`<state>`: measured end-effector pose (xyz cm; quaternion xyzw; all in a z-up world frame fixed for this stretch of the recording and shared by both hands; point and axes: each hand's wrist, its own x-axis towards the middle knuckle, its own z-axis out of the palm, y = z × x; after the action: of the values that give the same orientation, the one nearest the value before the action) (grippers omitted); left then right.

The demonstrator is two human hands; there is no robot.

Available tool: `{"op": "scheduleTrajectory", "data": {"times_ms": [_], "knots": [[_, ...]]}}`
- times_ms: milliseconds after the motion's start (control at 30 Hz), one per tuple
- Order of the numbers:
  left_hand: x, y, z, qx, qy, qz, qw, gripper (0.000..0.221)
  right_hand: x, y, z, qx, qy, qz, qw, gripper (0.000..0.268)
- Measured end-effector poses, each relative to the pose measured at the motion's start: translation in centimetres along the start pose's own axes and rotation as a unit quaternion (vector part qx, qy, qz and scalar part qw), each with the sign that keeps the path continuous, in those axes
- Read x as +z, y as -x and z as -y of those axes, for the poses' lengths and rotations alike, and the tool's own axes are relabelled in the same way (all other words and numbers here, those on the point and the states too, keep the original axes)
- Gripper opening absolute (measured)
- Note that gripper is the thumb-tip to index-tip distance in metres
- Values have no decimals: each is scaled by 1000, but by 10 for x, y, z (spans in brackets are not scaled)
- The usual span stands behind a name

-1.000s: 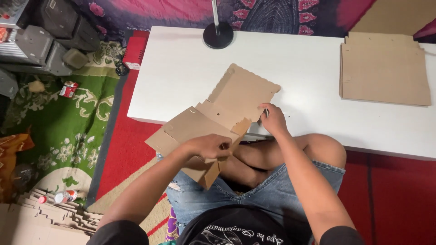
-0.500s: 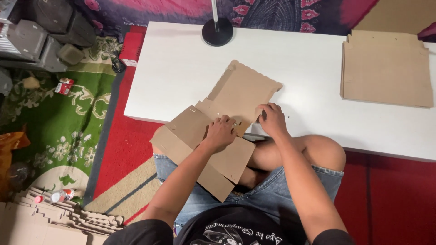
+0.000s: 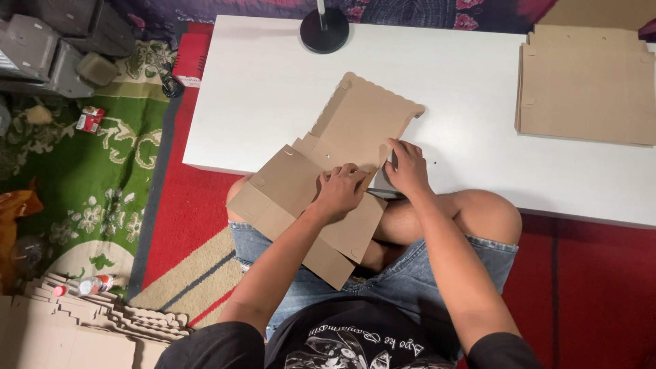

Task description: Folding a pre-cut cardboard sheet along its creases to assemble a box or component.

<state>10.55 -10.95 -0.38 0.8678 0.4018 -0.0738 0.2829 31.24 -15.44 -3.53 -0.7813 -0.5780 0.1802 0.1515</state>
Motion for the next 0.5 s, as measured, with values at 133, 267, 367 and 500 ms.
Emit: {"op": "scheduleTrajectory", "data": {"times_ms": [133,267,367,500], "knots": [[-6,12,-12,35,10,-4,999,48,-4,-2,0,11,-31,9,999,61],[-10,15,-19,45,-30,10,998,46,-23,5,15,37,-100,15,994,64],[3,5,-13,47,-61,5,997,42,-28,9,25,42,-133,15,990,66],[13,-5,-11,44,-83,-1,996,39,-30,11,30,47,-178,20,983,69]]}}
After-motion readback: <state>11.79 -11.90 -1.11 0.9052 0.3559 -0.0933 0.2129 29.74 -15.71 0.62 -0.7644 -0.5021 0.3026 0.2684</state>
